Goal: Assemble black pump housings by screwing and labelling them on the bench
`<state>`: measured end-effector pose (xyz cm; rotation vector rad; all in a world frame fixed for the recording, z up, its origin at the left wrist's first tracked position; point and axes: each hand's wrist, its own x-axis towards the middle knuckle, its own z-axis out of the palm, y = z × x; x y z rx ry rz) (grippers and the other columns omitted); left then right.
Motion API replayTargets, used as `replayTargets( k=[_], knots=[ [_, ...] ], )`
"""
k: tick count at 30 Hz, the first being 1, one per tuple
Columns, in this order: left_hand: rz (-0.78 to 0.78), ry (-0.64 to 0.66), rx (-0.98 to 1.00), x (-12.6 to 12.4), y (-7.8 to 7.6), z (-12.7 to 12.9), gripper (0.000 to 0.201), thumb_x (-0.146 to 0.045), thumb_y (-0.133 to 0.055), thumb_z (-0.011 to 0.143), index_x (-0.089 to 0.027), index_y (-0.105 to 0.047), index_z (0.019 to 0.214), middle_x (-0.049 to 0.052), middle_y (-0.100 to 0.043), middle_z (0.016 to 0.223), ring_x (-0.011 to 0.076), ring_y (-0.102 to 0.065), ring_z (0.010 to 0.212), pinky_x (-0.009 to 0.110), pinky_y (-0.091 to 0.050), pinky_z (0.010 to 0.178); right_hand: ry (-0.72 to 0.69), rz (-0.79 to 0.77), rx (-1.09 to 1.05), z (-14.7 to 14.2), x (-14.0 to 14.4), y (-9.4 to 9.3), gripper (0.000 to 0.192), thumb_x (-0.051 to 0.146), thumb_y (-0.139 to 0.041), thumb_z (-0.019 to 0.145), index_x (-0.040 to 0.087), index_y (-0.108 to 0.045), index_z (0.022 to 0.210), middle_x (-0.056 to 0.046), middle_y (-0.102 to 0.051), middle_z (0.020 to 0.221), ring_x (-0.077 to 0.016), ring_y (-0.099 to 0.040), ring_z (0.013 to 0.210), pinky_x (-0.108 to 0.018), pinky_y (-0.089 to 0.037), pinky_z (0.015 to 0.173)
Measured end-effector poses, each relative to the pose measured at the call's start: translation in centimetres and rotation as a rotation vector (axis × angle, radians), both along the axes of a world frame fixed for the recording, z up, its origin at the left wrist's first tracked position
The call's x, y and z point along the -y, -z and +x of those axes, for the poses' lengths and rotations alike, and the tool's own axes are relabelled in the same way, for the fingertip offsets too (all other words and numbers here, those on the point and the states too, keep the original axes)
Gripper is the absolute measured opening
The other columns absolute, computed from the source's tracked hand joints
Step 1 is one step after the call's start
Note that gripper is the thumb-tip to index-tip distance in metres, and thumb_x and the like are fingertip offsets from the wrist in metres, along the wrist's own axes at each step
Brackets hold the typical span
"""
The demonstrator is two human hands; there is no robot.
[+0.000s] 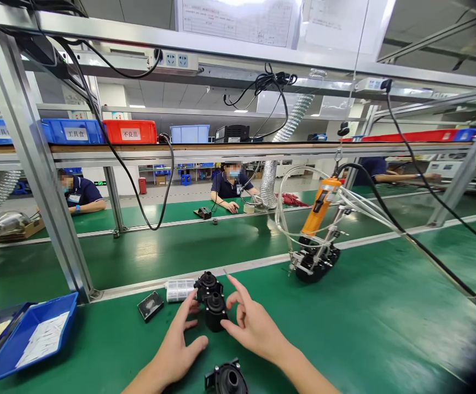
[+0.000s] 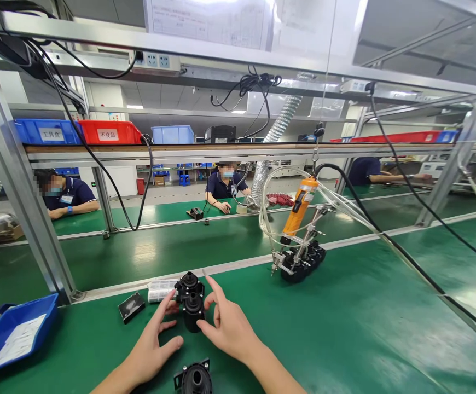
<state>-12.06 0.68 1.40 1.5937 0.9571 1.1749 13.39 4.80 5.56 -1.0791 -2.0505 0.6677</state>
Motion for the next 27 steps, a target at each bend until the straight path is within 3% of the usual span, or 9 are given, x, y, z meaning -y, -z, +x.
replayTargets(
  k=[4,6,10,13,16,19,22,24,27],
  knots=[
    [0.051,-0.118,-0.035,0.1,-0.6,-0.1,0.092,-0.029,-0.08,0.084,-0.03,-0.032,0.163,0.013,-0.061,0.134,0.0326,-0.062,0.118,0.05,-0.048,0.106,-0.108,-0.104,0.004,0.4,0.2,-0.5,0.098,0.016,-0.065,0.085,0.034,-0.015,0.168,0.001,-0.071,0.111,-0.0104,-0.053,0.063,-0.026,-0.047,0.068],
    [0.09,-0.205,-0.056,0.2,-0.8,-0.3,0.104,-0.028,-0.089,0.075,-0.03,-0.033,0.162,0.011,-0.061,0.13,0.0342,-0.06,0.119,0.051,-0.045,0.109,-0.186,-0.224,-0.063,0.9,0.0,-0.4,0.1,0.016,-0.066,0.086,0.035,-0.013,0.169,0.0,-0.072,0.113,-0.0103,-0.053,0.064,-0.025,-0.046,0.065],
    [0.06,0.019,-0.05,0.2,-0.5,-0.7,0.125,-0.025,-0.098,0.065,-0.039,-0.025,0.165,0.009,-0.042,0.162,0.0386,-0.036,0.152,0.052,-0.024,0.128,-0.215,-0.32,-0.179,0.4,-0.4,0.5,0.096,0.019,-0.068,0.085,0.032,-0.02,0.167,-0.003,-0.073,0.114,-0.0093,-0.055,0.063,-0.025,-0.046,0.063],
    [0.052,0.054,0.009,0.1,-0.2,-0.6,0.114,-0.033,-0.095,0.072,-0.036,-0.028,0.165,0.011,-0.051,0.147,0.0354,-0.05,0.141,0.05,-0.028,0.126,-0.226,-0.318,-0.205,-0.8,-0.3,1.2,0.091,0.023,-0.067,0.088,0.032,-0.023,0.167,-0.004,-0.073,0.113,-0.0099,-0.059,0.061,-0.025,-0.048,0.061],
    [0.064,0.03,0.02,0.0,-0.5,-0.5,0.118,-0.042,-0.101,0.063,-0.031,-0.036,0.161,0.009,-0.057,0.126,0.0312,-0.062,0.117,0.045,-0.042,0.113,-0.231,-0.32,-0.222,-1.6,-0.1,1.4,0.083,0.03,-0.062,0.096,0.031,-0.019,0.168,-0.003,-0.074,0.107,-0.011,-0.06,0.058,-0.026,-0.05,0.06],
    [0.012,-0.002,0.024,-0.1,-1.0,-0.3,0.113,-0.046,-0.101,0.061,-0.029,-0.044,0.157,0.01,-0.06,0.127,0.0319,-0.063,0.114,0.042,-0.045,0.107,-0.143,-0.258,-0.244,-1.8,0.0,1.3,0.076,0.036,-0.064,0.097,0.028,-0.031,0.164,-0.004,-0.071,0.107,-0.0106,-0.057,0.058,-0.026,-0.048,0.058],
    [-0.094,-0.084,0.126,-0.6,-1.1,0.0,0.113,-0.051,-0.096,0.067,-0.028,-0.037,0.161,0.012,-0.064,0.128,0.0327,-0.065,0.115,0.043,-0.05,0.103,0.011,-0.158,-0.335,-2.0,0.2,1.0,0.038,0.046,-0.067,0.097,0.02,-0.07,0.124,-0.004,-0.065,0.1,-0.0105,-0.049,0.061,-0.025,-0.04,0.057],
    [-0.131,-0.068,0.199,-0.9,-0.9,0.0,0.116,-0.054,-0.092,0.073,-0.029,-0.025,0.166,0.012,-0.066,0.131,0.0318,-0.068,0.114,0.043,-0.052,0.101,0.003,-0.236,-0.419,-2.5,0.6,1.0,0.041,0.057,-0.069,0.095,0.017,-0.072,0.091,0.0,-0.058,0.081,-0.0109,-0.042,0.06,-0.025,-0.034,0.055],
    [-0.119,-0.018,0.217,-1.3,-0.5,-0.1,0.115,-0.054,-0.086,0.081,-0.03,-0.016,0.168,0.014,-0.066,0.135,0.0307,-0.068,0.116,0.043,-0.052,0.103,-0.09,-0.439,-0.475,-3.7,1.2,1.2,0.055,0.07,-0.075,0.084,0.017,-0.067,0.075,0.005,-0.044,0.06,-0.0098,-0.031,0.054,-0.025,-0.026,0.051]
  ],
)
